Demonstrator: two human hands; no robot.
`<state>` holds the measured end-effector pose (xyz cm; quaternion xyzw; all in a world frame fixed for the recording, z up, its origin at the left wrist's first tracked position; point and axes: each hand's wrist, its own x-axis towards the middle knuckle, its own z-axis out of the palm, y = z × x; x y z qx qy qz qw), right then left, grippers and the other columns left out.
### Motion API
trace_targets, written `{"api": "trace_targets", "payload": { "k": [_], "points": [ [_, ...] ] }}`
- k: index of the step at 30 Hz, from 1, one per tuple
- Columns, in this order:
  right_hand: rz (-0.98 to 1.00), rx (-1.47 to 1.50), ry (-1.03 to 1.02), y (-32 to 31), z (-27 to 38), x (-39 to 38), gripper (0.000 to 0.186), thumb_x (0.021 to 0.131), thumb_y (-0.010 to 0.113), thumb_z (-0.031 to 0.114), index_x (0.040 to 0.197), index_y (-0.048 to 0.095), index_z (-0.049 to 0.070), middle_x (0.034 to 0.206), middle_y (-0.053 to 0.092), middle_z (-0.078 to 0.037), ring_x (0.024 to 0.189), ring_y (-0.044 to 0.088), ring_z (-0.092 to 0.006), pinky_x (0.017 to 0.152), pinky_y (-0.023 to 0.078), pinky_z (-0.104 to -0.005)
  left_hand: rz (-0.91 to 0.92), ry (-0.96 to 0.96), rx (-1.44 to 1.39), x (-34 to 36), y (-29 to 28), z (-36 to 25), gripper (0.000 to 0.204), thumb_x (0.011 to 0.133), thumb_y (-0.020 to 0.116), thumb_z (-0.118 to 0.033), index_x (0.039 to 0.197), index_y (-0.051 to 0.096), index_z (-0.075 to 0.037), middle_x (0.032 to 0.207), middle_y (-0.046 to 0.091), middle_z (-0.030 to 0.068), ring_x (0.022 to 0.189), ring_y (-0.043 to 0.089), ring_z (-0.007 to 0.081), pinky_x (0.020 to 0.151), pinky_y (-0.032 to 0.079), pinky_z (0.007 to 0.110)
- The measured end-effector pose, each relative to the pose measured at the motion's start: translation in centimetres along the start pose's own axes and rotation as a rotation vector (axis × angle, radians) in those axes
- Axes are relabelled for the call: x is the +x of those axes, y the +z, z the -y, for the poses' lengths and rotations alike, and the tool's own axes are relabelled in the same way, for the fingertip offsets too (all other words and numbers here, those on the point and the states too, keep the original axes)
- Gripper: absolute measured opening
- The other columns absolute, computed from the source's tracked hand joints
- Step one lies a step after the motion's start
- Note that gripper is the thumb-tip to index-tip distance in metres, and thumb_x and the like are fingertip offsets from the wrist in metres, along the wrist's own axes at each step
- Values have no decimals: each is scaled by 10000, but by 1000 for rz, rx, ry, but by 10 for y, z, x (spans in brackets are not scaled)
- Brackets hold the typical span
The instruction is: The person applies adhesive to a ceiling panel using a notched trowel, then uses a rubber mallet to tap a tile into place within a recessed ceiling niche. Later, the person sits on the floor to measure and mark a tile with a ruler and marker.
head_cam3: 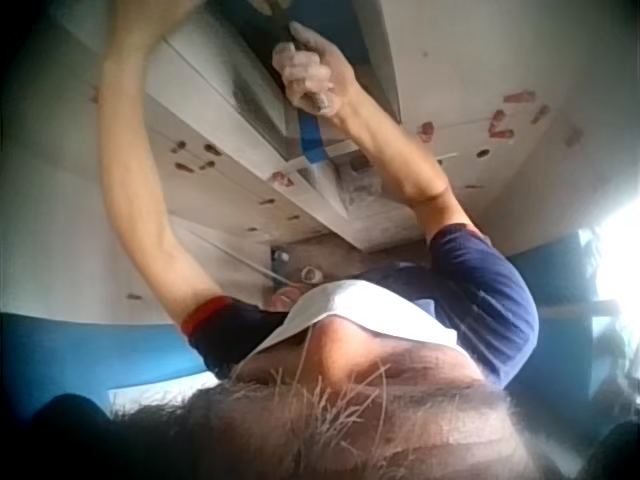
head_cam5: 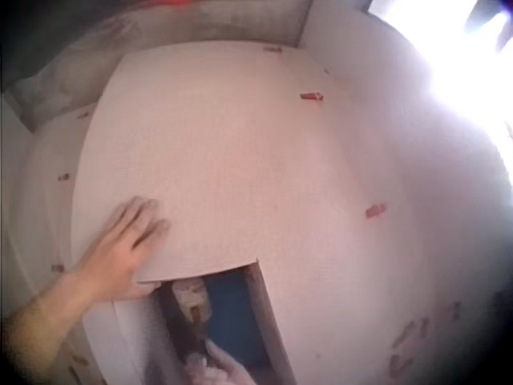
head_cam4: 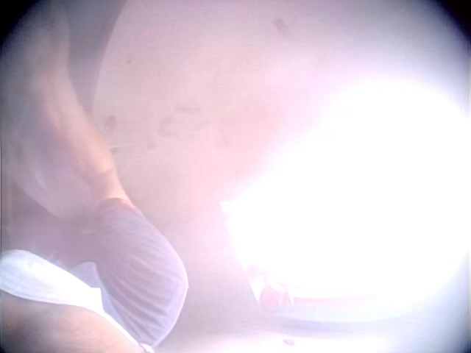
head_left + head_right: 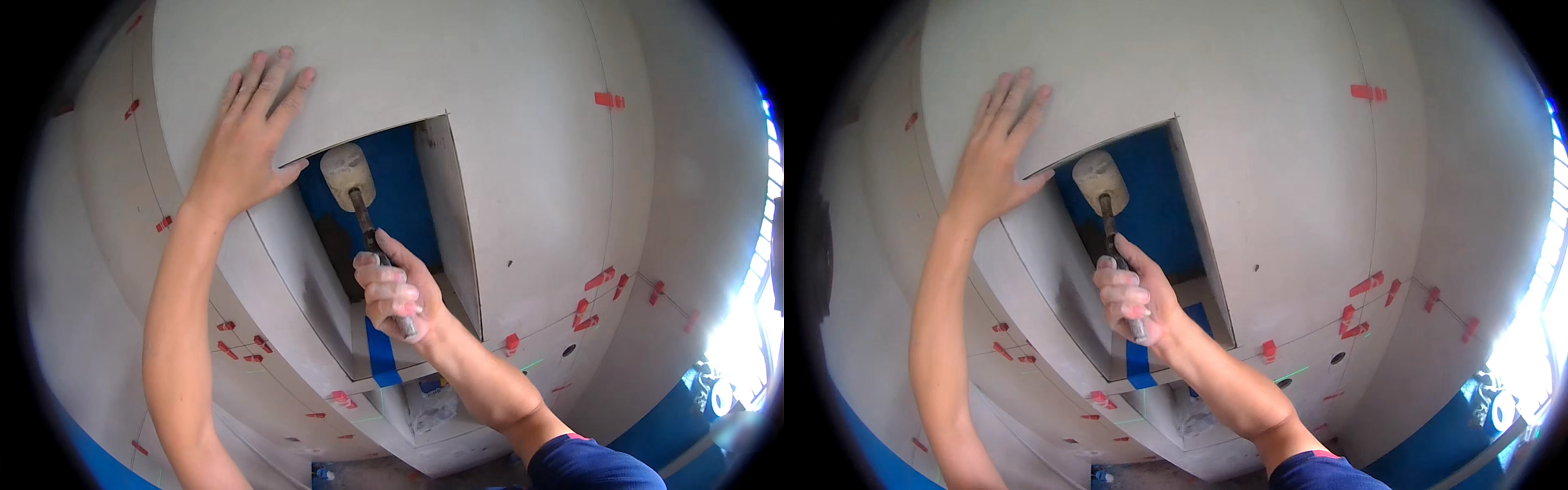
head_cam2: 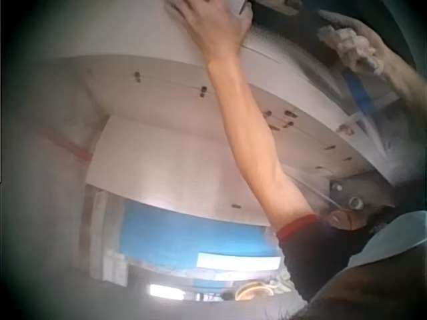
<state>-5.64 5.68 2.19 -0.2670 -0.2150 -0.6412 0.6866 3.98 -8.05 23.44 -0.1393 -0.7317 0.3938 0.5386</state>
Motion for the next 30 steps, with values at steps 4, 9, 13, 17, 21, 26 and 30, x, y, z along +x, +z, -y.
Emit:
{"api": "trace_targets", "payload": {
  "k": [4, 9, 13, 17, 21, 26, 30],
  "points": [
    [21, 28, -31, -5, -10, -6, 441, 1034, 373, 468, 893, 444, 55, 606, 448, -15, 405, 455, -100, 343, 399, -251, -8, 11, 8, 0, -1, 1, 1012, 587, 861, -143, 1483, 393, -196, 1560, 308, 109, 1425, 296, 361, 1170, 284, 499],
    [117, -16, 4, -6, 1, -12, 440, 1026, 393, 483, 886, 461, 71, 610, 438, -4, 411, 428, -97, 348, 390, -264, -35, 16, -4, -3, 0, 0, 985, 585, 858, -140, 1466, 423, -207, 1547, 342, 92, 1420, 311, 354, 1165, 294, 490],
    [88, -125, -74, -13, -10, -20, 447, 1024, 380, 508, 876, 417, 87, 592, 438, -4, 412, 449, -98, 372, 421, -254, -35, 68, 26, 3, -6, 2, 926, 621, 839, -206, 1455, 435, -181, 1525, 368, 120, 1401, 338, 363, 1162, 295, 488],
    [18, 49, -7, -21, -18, -21, 494, 1003, 401, 543, 850, 441, 75, 589, 463, -6, 416, 467, -109, 367, 408, -270, 97, 128, 180, 21, -23, -4, 906, 701, 778, -356, 1462, 371, -82, 1510, 351, 183, 1392, 309, 421, 1161, 253, 506],
    [-43, 198, 160, -25, -22, -17, 518, 989, 422, 557, 834, 477, 67, 590, 454, 11, 417, 443, -108, 361, 365, -272, 123, 225, 193, 40, -25, -11, 899, 718, 761, -399, 1449, 376, -47, 1490, 363, 210, 1377, 321, 437, 1154, 258, 503],
    [128, 111, 121, 3, -1, -14, 500, 1004, 407, 537, 869, 461, 59, 583, 458, 14, 402, 450, -106, 343, 362, -260, 140, 243, 153, 51, -24, -12, 905, 680, 781, -369, 1442, 401, -64, 1489, 365, 217, 1372, 337, 432, 1154, 274, 494],
    [124, 44, 25, -18, 5, -30, 489, 1003, 414, 532, 845, 446, 71, 585, 446, 14, 398, 433, -109, 354, 363, -278, 89, 255, 136, 52, -14, -14, 912, 650, 797, -345, 1437, 421, -78, 1488, 367, 223, 1368, 350, 428, 1154, 287, 488]
  ]
}}
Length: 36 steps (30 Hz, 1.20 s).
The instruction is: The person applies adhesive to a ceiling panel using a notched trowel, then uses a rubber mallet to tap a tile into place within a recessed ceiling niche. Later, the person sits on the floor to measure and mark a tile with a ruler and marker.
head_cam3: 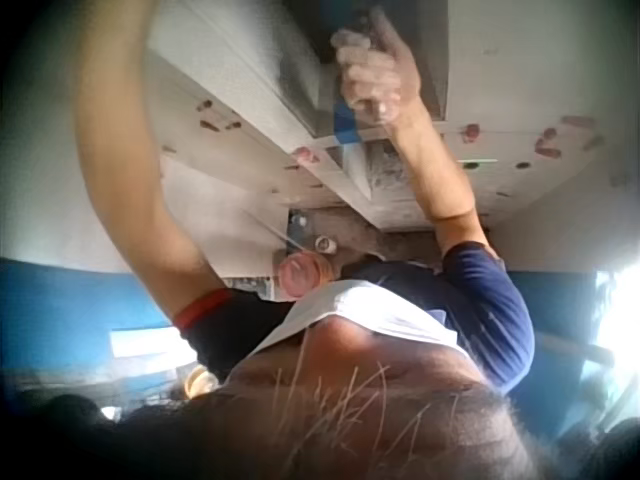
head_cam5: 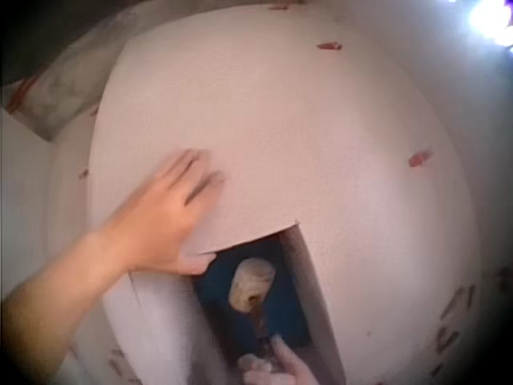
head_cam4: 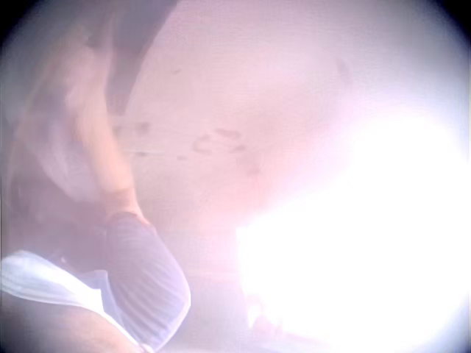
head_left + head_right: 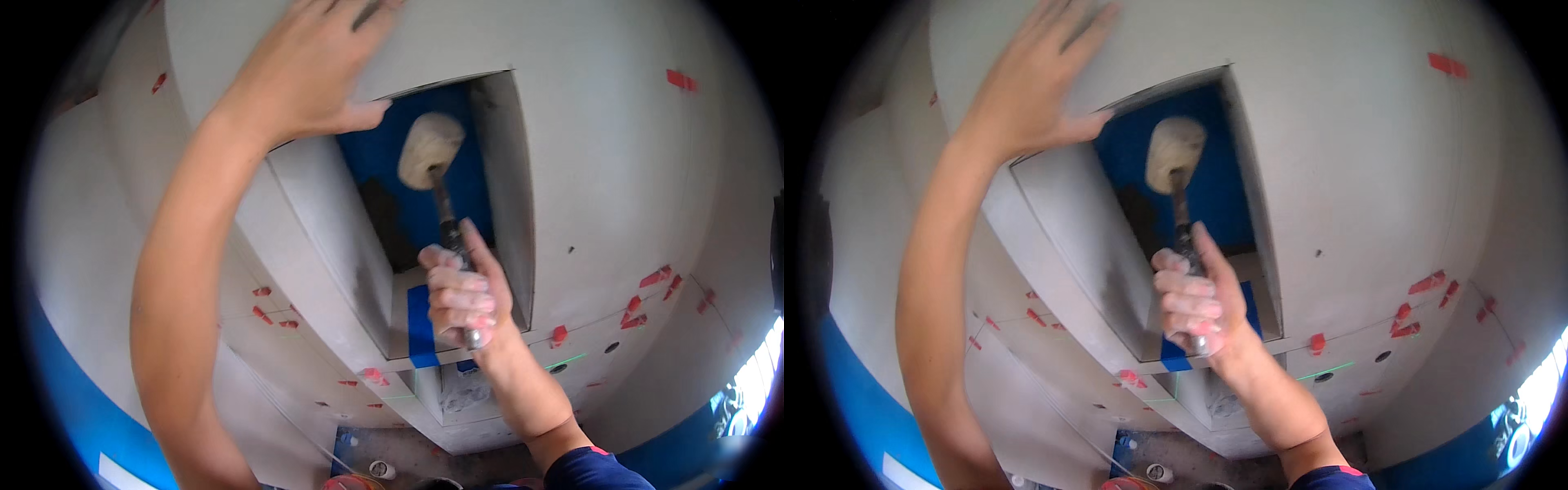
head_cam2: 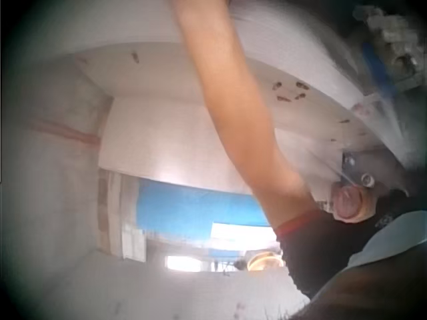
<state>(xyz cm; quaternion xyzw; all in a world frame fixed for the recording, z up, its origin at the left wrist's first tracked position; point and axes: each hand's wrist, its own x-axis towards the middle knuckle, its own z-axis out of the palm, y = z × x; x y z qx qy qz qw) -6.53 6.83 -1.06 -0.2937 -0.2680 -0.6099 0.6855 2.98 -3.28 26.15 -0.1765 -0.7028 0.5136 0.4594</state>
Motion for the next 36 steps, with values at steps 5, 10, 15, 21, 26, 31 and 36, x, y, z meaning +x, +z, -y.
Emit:
{"api": "trace_targets", "payload": {
  "k": [5, 10, 15, 21, 26, 31, 36],
  "points": [
    [-55, 133, 94, 19, -6, 15, 477, 1022, 365, 514, 851, 392, 71, 565, 449, -19, 393, 468, -105, 329, 398, -240, -66, -11, -28, -8, 8, -3, 936, 606, 824, -270, 1439, 433, -96, 1495, 373, 211, 1372, 356, 416, 1164, 293, 477],
    [12, -81, -6, 2, 6, 4, 515, 1017, 352, 543, 866, 405, 53, 575, 458, -20, 393, 470, -109, 330, 403, -252, -116, -26, -2, -2, 12, -2, 950, 587, 823, -249, 1437, 432, -80, 1482, 390, 216, 1362, 375, 414, 1159, 308, 476],
    [-71, 114, 92, 5, 2, -1, 527, 1015, 354, 550, 874, 411, 46, 576, 458, -20, 393, 469, -114, 327, 395, -252, -109, -29, -22, -5, 14, -3, 965, 568, 818, -239, 1439, 433, -80, 1471, 407, 214, 1355, 391, 404, 1159, 311, 475],
    [-41, -30, 96, 7, 3, 0, 552, 996, 385, 581, 831, 441, 58, 568, 428, 0, 375, 398, -112, 315, 328, -267, -137, -13, -18, -6, 14, -1, 980, 557, 822, -242, 1442, 432, -87, 1482, 399, 204, 1359, 391, 398, 1158, 317, 466],
    [-155, 181, 176, 1, 6, -3, 541, 997, 401, 565, 822, 447, 55, 569, 431, 0, 385, 408, -114, 316, 326, -264, -130, -27, -14, -5, 14, -1, 980, 556, 825, -259, 1443, 439, -109, 1486, 401, 194, 1355, 394, 407, 1145, 332, 471],
    [56, -49, 101, 16, 20, -5, 535, 1007, 379, 553, 857, 440, 43, 580, 431, -18, 397, 421, -117, 330, 375, -266, -168, -8, -37, -7, 18, -2, 951, 579, 816, -290, 1440, 447, -119, 1486, 403, 193, 1352, 390, 417, 1130, 342, 478],
    [-21, -61, 107, 2, 11, -16, 543, 1014, 350, 559, 865, 421, 43, 598, 421, -23, 407, 426, -125, 328, 367, -286, -132, -11, -41, -4, 10, -1, 934, 616, 794, -303, 1453, 424, -118, 1491, 393, 198, 1362, 368, 423, 1143, 315, 487]
  ]
}}
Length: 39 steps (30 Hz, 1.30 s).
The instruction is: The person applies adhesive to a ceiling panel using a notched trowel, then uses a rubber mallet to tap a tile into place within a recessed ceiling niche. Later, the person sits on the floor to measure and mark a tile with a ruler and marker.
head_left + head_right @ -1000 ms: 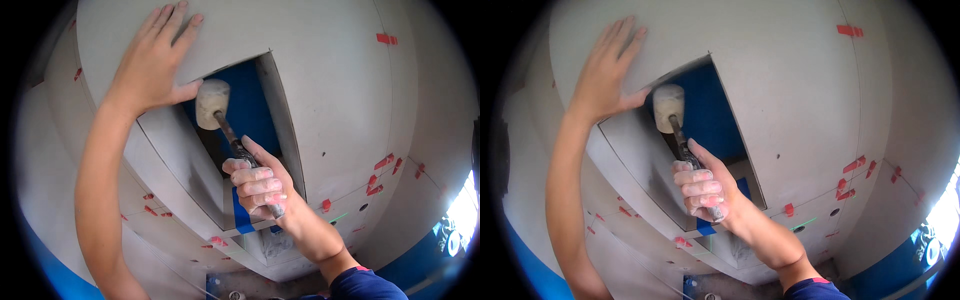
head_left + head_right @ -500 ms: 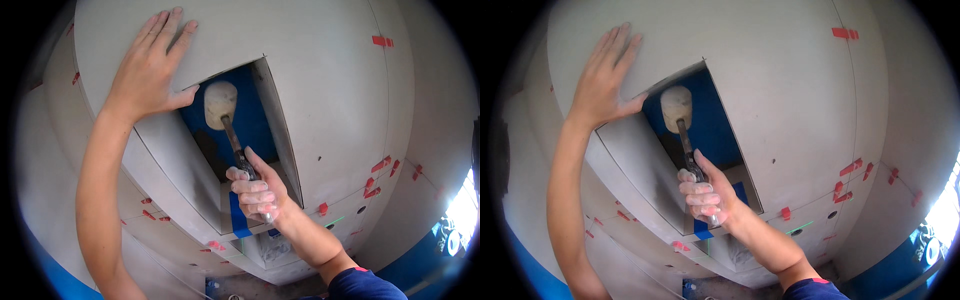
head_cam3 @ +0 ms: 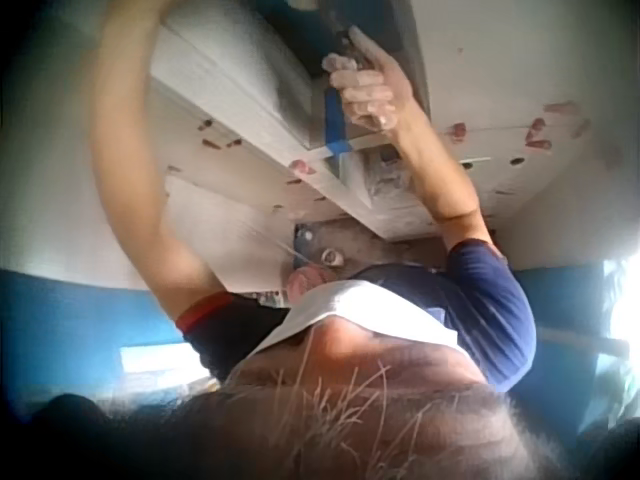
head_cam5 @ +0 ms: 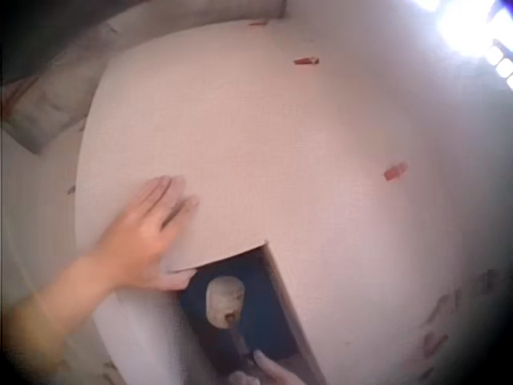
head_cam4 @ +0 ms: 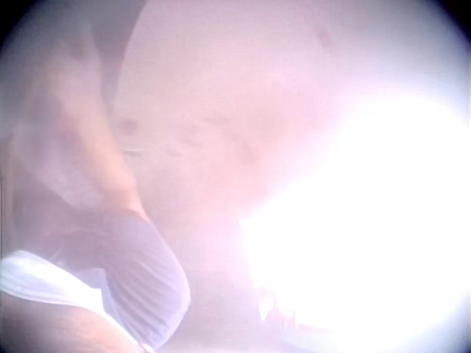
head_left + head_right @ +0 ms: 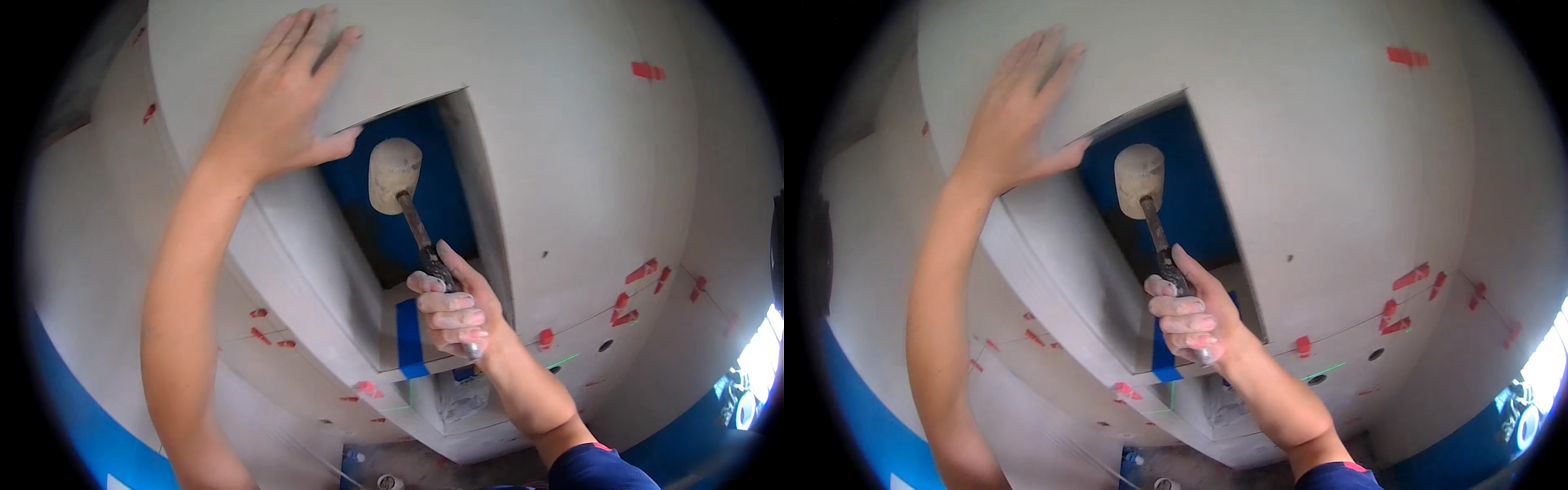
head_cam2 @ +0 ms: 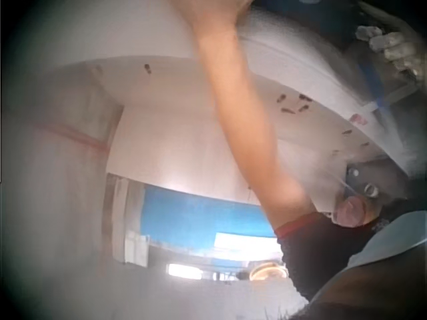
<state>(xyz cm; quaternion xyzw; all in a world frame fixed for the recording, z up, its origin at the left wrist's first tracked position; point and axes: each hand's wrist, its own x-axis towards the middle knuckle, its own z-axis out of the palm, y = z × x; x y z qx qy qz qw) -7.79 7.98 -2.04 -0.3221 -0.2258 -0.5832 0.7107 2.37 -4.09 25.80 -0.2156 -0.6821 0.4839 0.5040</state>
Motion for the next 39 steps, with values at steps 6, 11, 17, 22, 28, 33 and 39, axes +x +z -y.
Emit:
{"api": "trace_targets", "payload": {
  "k": [6, 11, 17, 22, 28, 33, 39],
  "points": [
    [-251, -246, -52, -5, -33, 5, 442, 1037, 403, 436, 895, 531, 38, 619, 443, -4, 378, 401, -78, 294, 347, -238, 279, 24, 93, -11, -27, 5, 1036, 635, 796, -378, 1491, 307, -59, 1542, 238, 255, 1418, 245, 448, 1145, 258, 541],
    [-263, -131, -67, -6, -32, 17, 380, 1040, 419, 385, 904, 492, 38, 627, 473, -10, 365, 437, -65, 289, 398, -231, 405, 28, 71, -4, -32, 8, 1111, 607, 814, -327, 1517, 238, -59, 1571, 157, 261, 1452, 157, 456, 1155, 216, 567],
    [-155, 42, 56, -17, -29, 20, 492, 1019, 390, 503, 844, 445, 47, 599, 410, -22, 343, 421, -98, 261, 339, -241, 211, -42, -122, -7, -15, 5, 1045, 561, 805, -86, 1498, 351, -174, 1574, 264, 126, 1439, 256, 376, 1180, 271, 480],
    [-168, 124, 47, 2, -17, 27, 502, 1020, 373, 512, 832, 437, 51, 583, 413, -17, 337, 418, -91, 264, 320, -243, 258, -113, -146, -3, -18, -2, 1090, 534, 800, -47, 1509, 335, -197, 1592, 241, 83, 1465, 212, 346, 1198, 244, 472],
    [-56, -69, -73, 15, 11, 31, 500, 1022, 364, 510, 833, 428, 52, 583, 432, -21, 350, 439, -97, 278, 343, -246, 255, -114, -148, -5, -19, -1, 1101, 528, 787, -35, 1515, 330, -205, 1598, 229, 78, 1473, 195, 334, 1204, 222, 487],
    [-117, 123, 30, 12, 9, 26, 527, 1024, 336, 524, 831, 419, 41, 591, 440, -40, 357, 447, -111, 273, 368, -261, 243, -115, -151, -6, -19, -1, 1075, 538, 783, -52, 1509, 349, -206, 1599, 233, 69, 1473, 201, 319, 1204, 215, 494],
    [-57, -101, -49, 14, 13, 19, 530, 1028, 336, 520, 842, 428, 32, 595, 425, -31, 340, 415, -101, 272, 368, -263, 209, -110, -127, -6, -13, -1, 1051, 543, 781, -56, 1498, 373, -213, 1594, 252, 57, 1468, 222, 312, 1206, 213, 494]
  ]
}}
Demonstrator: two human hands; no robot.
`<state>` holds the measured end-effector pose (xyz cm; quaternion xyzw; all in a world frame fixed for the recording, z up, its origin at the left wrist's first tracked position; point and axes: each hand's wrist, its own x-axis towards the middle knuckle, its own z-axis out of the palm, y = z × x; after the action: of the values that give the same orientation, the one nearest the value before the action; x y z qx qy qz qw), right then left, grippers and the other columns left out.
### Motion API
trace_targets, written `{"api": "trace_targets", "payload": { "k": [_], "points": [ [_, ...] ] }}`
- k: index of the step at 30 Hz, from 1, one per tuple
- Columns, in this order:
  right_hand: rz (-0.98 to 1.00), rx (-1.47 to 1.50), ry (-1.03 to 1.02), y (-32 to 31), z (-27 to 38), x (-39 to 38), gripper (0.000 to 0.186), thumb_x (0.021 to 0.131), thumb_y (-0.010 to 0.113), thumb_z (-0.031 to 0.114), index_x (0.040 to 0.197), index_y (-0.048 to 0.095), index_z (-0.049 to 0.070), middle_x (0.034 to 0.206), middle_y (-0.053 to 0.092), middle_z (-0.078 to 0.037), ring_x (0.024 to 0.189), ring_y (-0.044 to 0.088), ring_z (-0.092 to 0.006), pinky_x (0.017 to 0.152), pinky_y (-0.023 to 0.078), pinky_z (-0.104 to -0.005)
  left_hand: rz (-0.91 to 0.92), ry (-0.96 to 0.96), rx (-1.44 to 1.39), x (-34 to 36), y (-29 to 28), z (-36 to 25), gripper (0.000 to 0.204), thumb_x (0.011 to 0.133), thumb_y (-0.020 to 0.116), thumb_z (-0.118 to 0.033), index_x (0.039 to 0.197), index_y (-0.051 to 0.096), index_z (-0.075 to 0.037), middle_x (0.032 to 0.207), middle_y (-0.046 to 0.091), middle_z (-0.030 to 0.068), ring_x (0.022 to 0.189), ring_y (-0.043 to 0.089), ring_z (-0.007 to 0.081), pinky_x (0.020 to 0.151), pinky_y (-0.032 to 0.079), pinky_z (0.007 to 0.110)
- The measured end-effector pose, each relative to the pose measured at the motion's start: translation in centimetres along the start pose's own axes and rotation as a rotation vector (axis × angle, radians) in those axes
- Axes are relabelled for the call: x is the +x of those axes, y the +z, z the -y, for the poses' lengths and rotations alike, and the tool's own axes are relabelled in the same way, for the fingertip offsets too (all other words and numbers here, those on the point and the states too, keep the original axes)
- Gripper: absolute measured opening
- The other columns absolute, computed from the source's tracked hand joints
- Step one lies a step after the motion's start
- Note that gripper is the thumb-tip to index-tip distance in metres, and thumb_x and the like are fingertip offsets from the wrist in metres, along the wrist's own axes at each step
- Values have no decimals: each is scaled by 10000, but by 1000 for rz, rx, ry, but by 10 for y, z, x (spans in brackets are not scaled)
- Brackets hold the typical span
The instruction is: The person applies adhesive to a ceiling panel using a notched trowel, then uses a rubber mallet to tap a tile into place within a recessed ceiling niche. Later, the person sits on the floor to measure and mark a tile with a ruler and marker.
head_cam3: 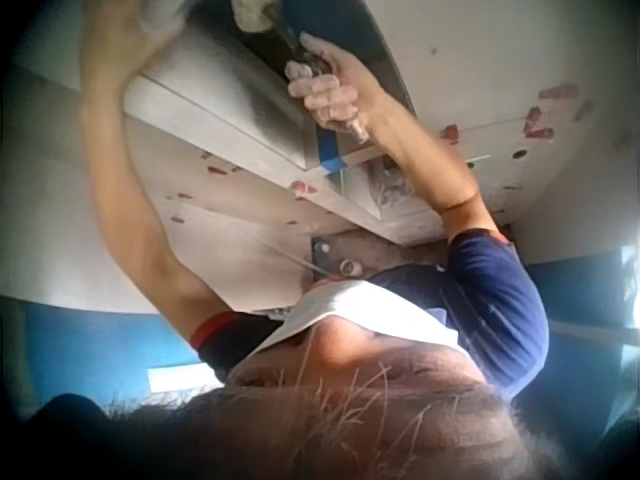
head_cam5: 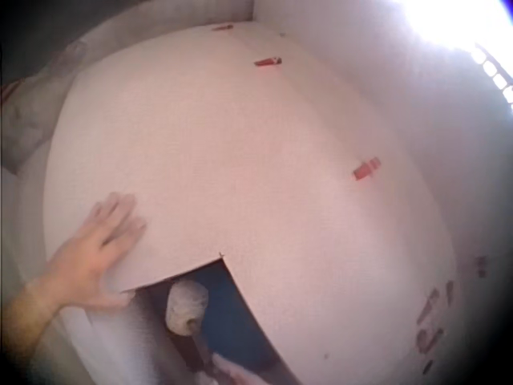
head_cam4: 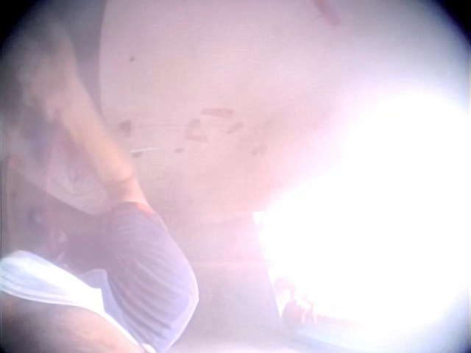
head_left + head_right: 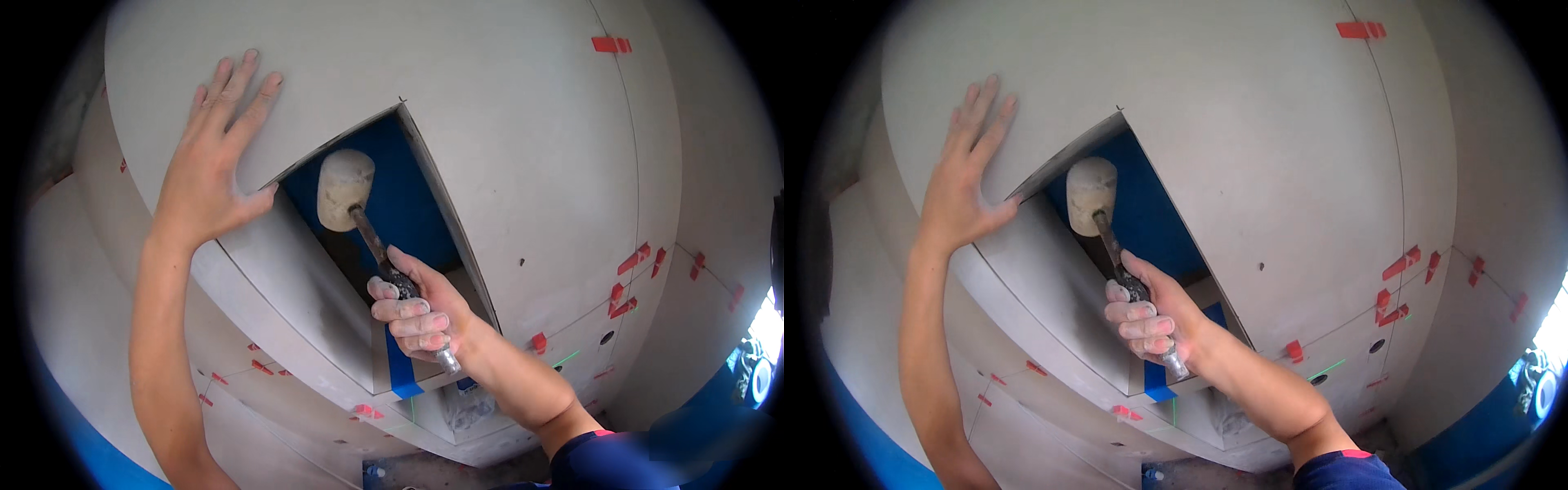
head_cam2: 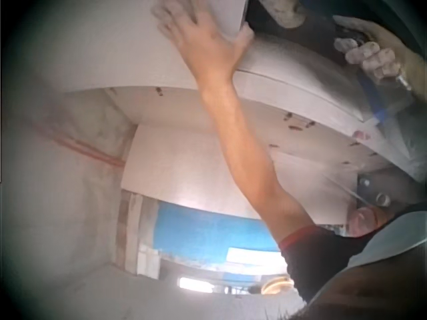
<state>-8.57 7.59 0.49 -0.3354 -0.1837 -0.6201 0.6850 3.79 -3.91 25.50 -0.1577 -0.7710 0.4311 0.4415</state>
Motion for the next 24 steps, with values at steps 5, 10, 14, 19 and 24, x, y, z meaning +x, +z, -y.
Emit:
{"api": "trace_targets", "payload": {
  "k": [5, 10, 14, 19, 24],
  "points": [
    [-205, -22, 86, -7, -4, -9, 502, 1016, 388, 519, 818, 467, 65, 581, 397, 5, 336, 361, -61, 259, 311, -229, -26, -11, -6, -3, 6, 0, 1010, 562, 773, -77, 1484, 396, -242, 1574, 292, 66, 1454, 251, 328, 1199, 224, 510],
    [-305, -106, 73, 4, -16, -15, 454, 1026, 400, 478, 890, 468, 51, 606, 428, -2, 367, 433, -67, 286, 405, -240, -28, 47, -89, -5, -2, 11, 993, 575, 750, -64, 1485, 389, -229, 1574, 288, 90, 1455, 238, 357, 1197, 205, 515],
    [-417, -337, -120, 12, -27, -10, 335, 1016, 486, 385, 865, 480, 86, 622, 427, 24, 387, 376, -41, 294, 326, -201, 96, 81, -96, -2, -14, 7, 1031, 599, 780, -210, 1510, 304, -127, 1574, 202, 203, 1454, 174, 435, 1184, 199, 519],
    [-437, -191, -297, 20, -31, 11, 274, 1013, 516, 312, 861, 462, 90, 632, 437, 29, 406, 390, -52, 345, 392, -227, 156, 52, -95, -2, -28, -1, 1038, 609, 782, -260, 1514, 292, -125, 1571, 179, 238, 1446, 164, 468, 1187, 195, 511],
    [-430, -434, -302, 37, -35, 28, 265, 1014, 510, 289, 839, 438, 103, 615, 427, 33, 390, 380, -47, 333, 382, -231, 155, 111, -51, -1, -22, 14, 1073, 608, 774, -247, 1533, 241, -136, 1585, 149, 226, 1456, 132, 467, 1189, 178, 524]
  ]
}}
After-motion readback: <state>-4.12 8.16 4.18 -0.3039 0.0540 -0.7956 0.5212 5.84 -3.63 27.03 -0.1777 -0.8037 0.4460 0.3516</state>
